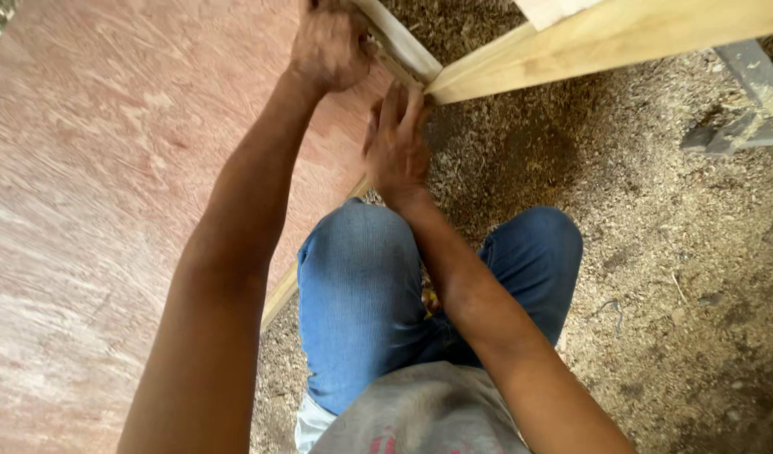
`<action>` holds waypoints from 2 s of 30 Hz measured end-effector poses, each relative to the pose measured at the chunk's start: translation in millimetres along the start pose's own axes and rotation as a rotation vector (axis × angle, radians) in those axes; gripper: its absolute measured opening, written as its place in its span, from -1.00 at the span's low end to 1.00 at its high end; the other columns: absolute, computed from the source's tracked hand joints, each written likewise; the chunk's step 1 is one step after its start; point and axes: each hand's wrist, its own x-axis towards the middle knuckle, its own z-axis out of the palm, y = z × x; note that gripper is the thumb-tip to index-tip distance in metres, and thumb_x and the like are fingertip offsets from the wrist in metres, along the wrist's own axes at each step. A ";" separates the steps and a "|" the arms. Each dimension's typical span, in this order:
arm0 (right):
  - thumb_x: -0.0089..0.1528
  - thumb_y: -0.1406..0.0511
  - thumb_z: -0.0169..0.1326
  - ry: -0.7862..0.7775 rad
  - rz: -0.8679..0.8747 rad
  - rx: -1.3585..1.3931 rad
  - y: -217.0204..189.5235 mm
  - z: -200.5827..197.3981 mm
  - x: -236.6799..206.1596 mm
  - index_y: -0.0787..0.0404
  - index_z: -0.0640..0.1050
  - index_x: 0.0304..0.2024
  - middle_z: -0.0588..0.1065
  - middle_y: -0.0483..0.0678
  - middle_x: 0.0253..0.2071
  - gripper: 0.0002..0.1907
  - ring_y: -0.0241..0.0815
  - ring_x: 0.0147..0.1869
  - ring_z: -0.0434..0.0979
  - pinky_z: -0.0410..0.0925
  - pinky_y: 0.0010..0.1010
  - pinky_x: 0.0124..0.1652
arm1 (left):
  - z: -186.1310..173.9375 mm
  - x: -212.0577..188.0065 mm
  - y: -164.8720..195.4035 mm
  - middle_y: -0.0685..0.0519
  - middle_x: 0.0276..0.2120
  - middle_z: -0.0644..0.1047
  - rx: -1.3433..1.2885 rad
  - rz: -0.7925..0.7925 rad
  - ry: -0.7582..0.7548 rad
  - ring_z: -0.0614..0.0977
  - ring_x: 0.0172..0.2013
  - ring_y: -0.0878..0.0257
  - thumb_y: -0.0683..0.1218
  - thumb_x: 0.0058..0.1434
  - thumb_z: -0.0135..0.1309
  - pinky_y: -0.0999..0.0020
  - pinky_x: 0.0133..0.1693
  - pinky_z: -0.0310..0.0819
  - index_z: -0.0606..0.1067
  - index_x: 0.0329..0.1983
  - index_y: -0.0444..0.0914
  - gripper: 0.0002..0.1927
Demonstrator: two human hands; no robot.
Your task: The person sits on the ground and marks a plywood panel with a pencil along a wooden frame edge, repositioning the panel against the frame. They then pick up a hand saw and saw the plywood along the marked line, steadying the panel with the other hand.
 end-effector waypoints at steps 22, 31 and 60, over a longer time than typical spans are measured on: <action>0.35 -0.03 0.19 0.105 0.200 0.367 48.8 10.8 -11.2 0.32 0.44 -0.10 0.43 0.02 -0.33 -0.48 -0.12 -0.33 0.48 0.49 -0.24 -0.31 | 12.5 11.0 4.3 -0.07 -0.24 0.61 -0.037 -0.235 -0.301 0.54 0.04 0.03 0.02 0.18 0.12 -0.12 0.25 -0.08 0.66 -0.37 -0.18 -0.79; 0.23 -0.03 0.20 0.282 -0.255 0.053 41.7 4.3 11.9 0.46 0.35 0.24 0.39 0.42 0.09 -0.20 0.22 0.08 0.55 0.57 -0.26 -0.07 | 11.0 2.5 -6.5 -0.10 0.01 0.57 -0.087 -0.084 -0.189 0.44 0.20 0.04 0.04 0.25 0.18 0.01 0.30 0.20 0.63 -0.07 -0.26 -0.68; 0.42 0.10 0.05 -0.246 0.039 0.059 6.0 -24.3 70.9 0.51 0.33 0.10 0.34 0.21 -0.03 -0.46 0.04 -0.05 0.50 0.47 -0.26 -0.17 | -144.2 -258.4 69.6 -0.15 0.37 0.22 0.346 -0.830 0.394 0.19 0.37 -0.17 0.10 0.37 0.29 -0.18 0.34 0.13 0.30 0.47 -0.12 -0.32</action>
